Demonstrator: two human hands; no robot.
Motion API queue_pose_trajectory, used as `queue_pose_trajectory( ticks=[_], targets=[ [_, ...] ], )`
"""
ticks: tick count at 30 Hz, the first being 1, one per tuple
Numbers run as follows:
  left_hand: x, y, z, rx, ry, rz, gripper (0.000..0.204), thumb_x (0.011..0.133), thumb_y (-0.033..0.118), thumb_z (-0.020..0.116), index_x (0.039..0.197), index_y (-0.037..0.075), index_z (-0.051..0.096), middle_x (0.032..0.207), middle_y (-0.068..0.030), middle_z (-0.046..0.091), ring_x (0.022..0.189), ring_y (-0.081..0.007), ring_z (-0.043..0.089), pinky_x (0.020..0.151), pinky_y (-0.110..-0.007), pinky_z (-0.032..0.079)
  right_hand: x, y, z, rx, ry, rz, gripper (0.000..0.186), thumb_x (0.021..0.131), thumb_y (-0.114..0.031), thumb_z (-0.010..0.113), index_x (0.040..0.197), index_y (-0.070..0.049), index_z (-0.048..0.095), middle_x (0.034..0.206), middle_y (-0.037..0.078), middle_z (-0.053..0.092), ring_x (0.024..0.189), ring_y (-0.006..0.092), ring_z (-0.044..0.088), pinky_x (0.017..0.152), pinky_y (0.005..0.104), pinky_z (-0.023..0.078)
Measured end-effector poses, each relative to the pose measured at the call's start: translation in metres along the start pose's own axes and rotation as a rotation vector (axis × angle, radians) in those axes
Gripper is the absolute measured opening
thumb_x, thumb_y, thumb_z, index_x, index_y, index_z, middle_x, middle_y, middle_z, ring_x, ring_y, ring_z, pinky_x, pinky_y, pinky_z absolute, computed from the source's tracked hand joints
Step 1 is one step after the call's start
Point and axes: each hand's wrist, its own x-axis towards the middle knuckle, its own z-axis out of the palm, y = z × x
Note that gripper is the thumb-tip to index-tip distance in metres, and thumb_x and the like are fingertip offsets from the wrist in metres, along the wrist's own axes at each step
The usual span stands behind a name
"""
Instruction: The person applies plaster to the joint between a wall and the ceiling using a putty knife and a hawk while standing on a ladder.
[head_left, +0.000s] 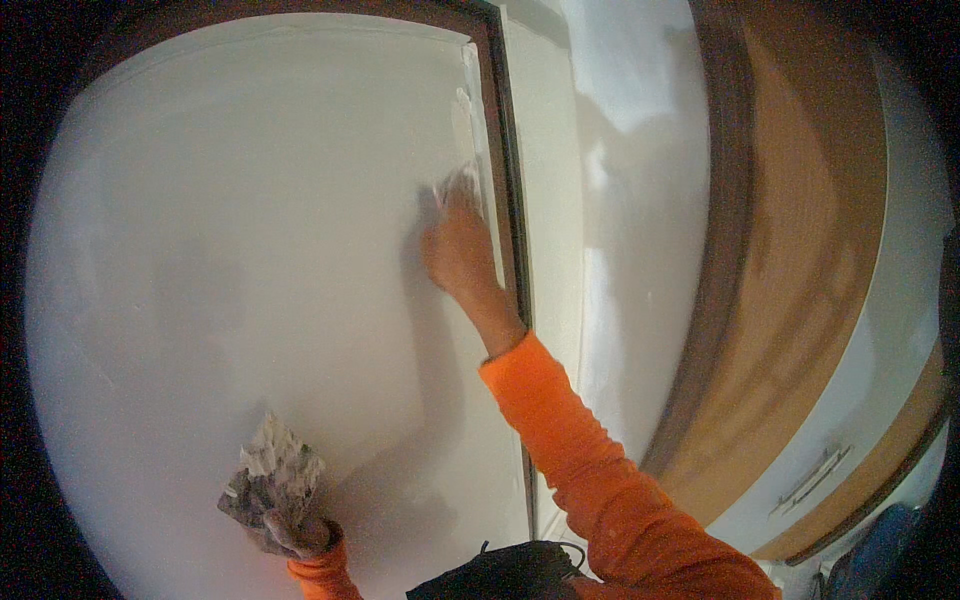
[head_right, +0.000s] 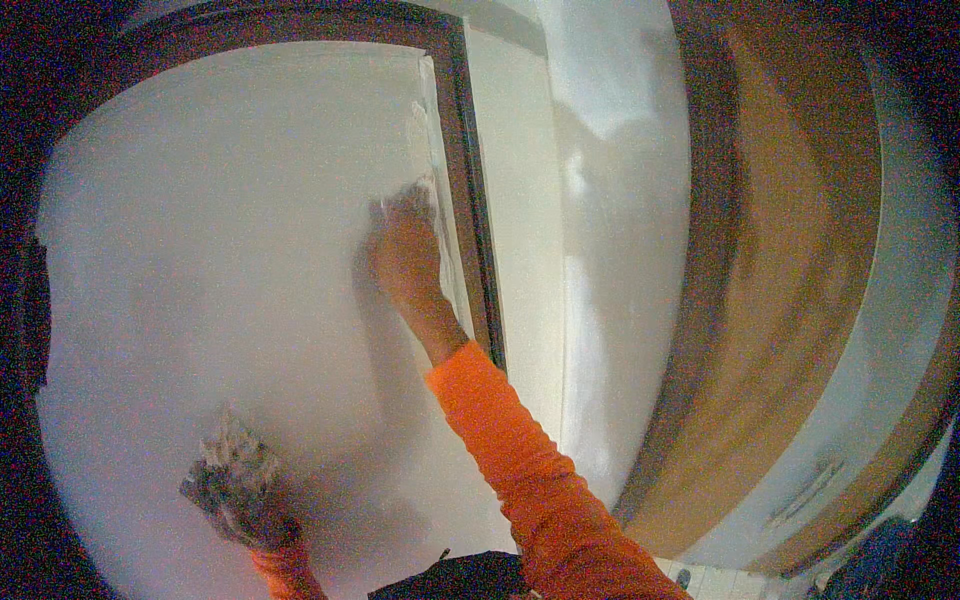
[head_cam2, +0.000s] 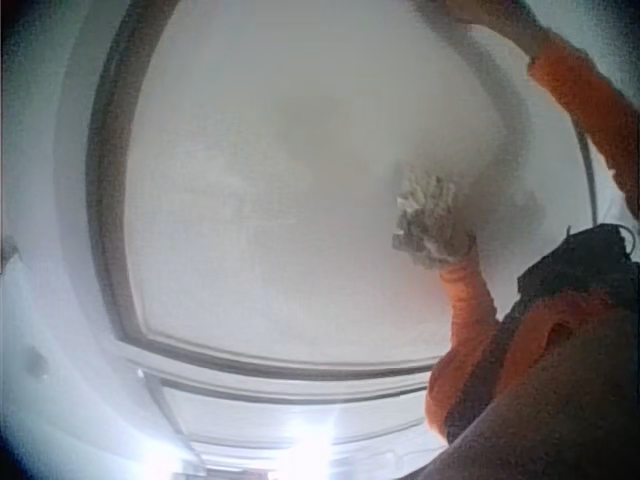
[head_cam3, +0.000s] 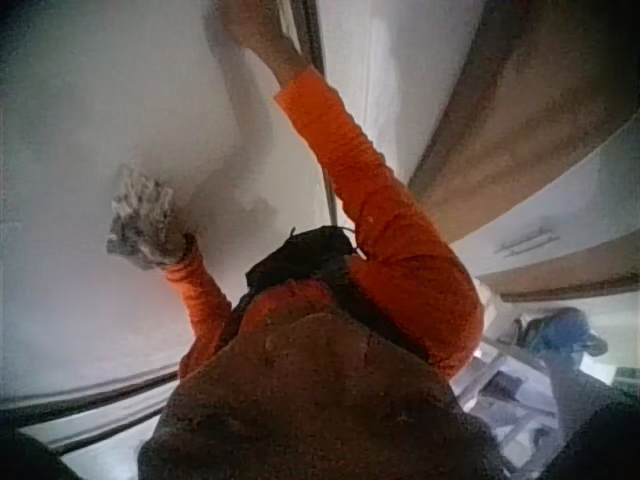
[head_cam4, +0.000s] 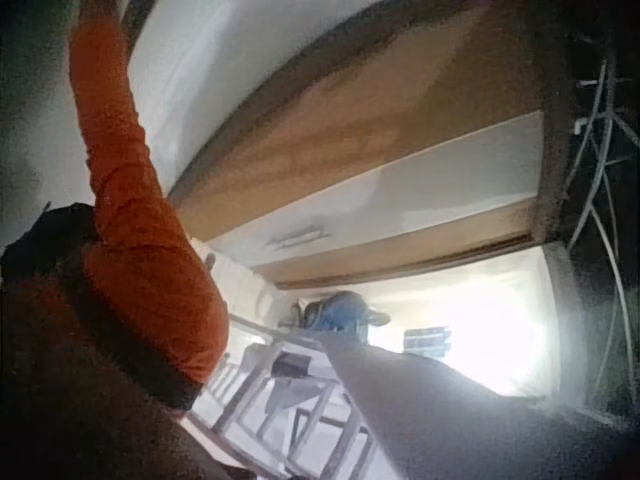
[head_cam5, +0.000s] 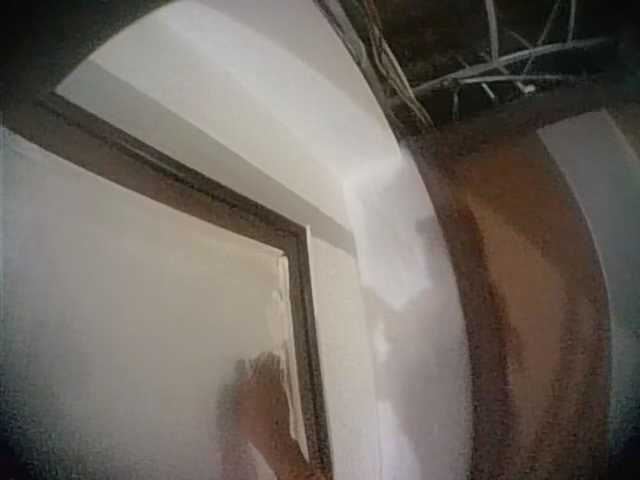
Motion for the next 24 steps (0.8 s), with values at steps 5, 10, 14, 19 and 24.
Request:
queue_pose_trajectory(
  ticks=[5, 10, 14, 19, 24],
  targets=[
    [0.004, -0.020, -0.028, 0.305, -0.119, 0.135, 0.035, 0.094, 0.025, 0.045, 0.125, 0.010, 0.051, 0.131, -0.0104, 0.051, 0.119, -0.0257, 0.048, 0.108, -0.046, 0.026, -0.099, 0.004, -0.038, 0.134, -0.196, 0.191, 0.035, 0.084, -0.013, 0.050, 0.115, 0.003, 0.052, 0.110, 0.028, 0.055, 0.101, 0.0436, 0.055, 0.085, 0.0480, 0.046],
    [0.012, 0.002, -0.027, 0.824, -0.228, 0.313, 0.033, 0.097, 0.022, 0.040, 0.124, 0.007, 0.051, 0.131, -0.0108, 0.052, 0.119, -0.0232, 0.049, 0.108, -0.045, 0.027, -0.173, 0.028, -0.100, 0.802, -0.358, 0.837, 0.040, 0.097, -0.041, 0.041, 0.100, -0.004, 0.056, 0.067, 0.004, 0.058, 0.059, 0.0251, 0.059, 0.067, 0.0366, 0.052],
    [0.001, 0.019, -0.018, 0.581, -0.137, 0.221, 0.038, 0.095, 0.027, 0.041, 0.122, 0.002, 0.050, 0.127, -0.0136, 0.053, 0.114, -0.0249, 0.051, 0.102, -0.043, 0.032, -0.194, 0.045, -0.113, 0.886, -0.331, 1.021, 0.048, 0.098, -0.049, 0.033, 0.098, -0.007, 0.056, 0.070, 0.000, 0.055, 0.063, 0.0157, 0.056, 0.064, 0.0330, 0.050],
    [-0.012, 0.030, -0.001, 0.466, -0.095, 0.174, 0.046, 0.092, 0.033, 0.043, 0.120, -0.004, 0.049, 0.122, -0.0171, 0.054, 0.108, -0.0271, 0.054, 0.094, -0.041, 0.039, -0.153, 0.064, -0.105, 0.889, -0.352, 0.804, 0.057, 0.097, -0.052, 0.030, 0.104, 0.001, 0.052, 0.081, 0.008, 0.058, 0.076, 0.0215, 0.060, 0.069, 0.0347, 0.052],
    [-0.023, 0.032, 0.006, 0.466, -0.088, 0.166, 0.056, 0.089, 0.039, 0.045, 0.117, -0.010, 0.048, 0.117, -0.0206, 0.055, 0.102, -0.0292, 0.057, 0.086, -0.039, 0.046, -0.041, 0.045, -0.113, 0.864, -0.259, 1.009, 0.044, 0.100, -0.037, 0.032, 0.103, 0.003, 0.052, 0.092, 0.015, 0.059, 0.084, 0.0314, 0.061, 0.080, 0.0450, 0.049]
  ],
)
